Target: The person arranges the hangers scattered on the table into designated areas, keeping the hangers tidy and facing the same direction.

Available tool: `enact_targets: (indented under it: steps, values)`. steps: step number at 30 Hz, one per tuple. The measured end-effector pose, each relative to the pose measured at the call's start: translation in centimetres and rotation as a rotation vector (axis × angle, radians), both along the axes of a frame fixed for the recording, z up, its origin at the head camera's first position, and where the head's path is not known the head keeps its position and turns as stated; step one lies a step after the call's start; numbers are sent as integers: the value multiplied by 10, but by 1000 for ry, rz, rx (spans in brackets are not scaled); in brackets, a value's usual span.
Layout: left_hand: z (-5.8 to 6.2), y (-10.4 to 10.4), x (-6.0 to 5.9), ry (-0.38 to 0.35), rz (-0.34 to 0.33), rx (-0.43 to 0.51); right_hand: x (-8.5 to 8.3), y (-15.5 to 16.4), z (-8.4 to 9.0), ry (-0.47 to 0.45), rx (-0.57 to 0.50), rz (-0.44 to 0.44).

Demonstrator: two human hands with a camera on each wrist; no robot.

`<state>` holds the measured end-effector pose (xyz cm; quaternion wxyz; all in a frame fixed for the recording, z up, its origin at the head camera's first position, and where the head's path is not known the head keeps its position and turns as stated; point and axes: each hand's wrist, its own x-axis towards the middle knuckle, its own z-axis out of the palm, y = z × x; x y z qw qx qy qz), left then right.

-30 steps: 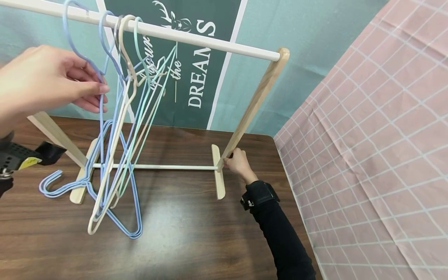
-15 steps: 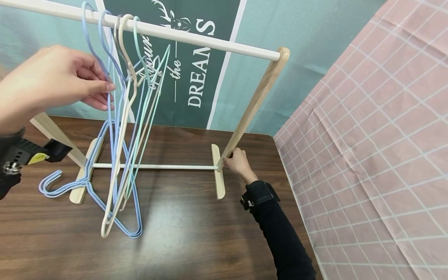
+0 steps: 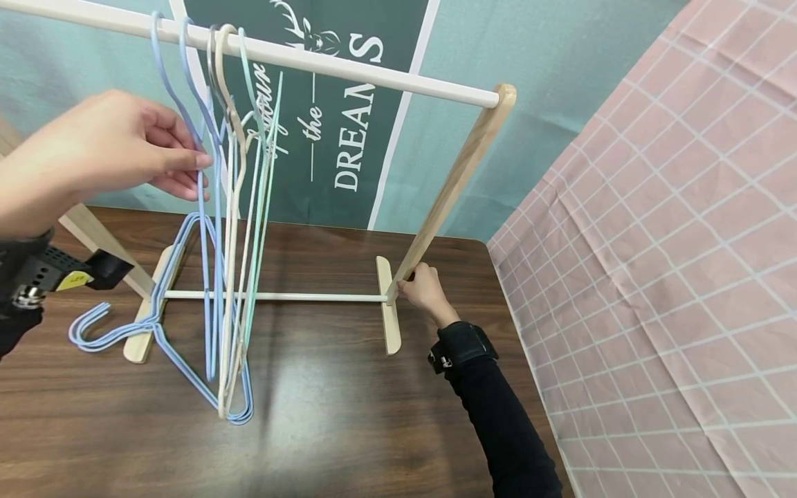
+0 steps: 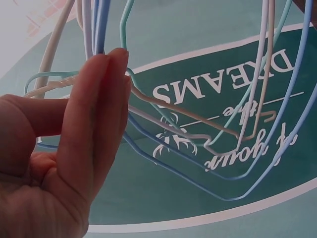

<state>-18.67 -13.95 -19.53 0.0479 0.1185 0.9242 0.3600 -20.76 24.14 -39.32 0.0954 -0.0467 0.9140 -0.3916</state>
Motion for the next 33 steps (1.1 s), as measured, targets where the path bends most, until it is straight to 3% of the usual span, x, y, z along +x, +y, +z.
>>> enact_targets:
  steps: [10, 33]
  values:
    - [-2, 0, 1, -47, 16, 43, 0, -1, 1, -9, 6, -8]
    - [-4, 1, 1, -60, 24, 85, 1, -2, 3, -7, 22, -6]
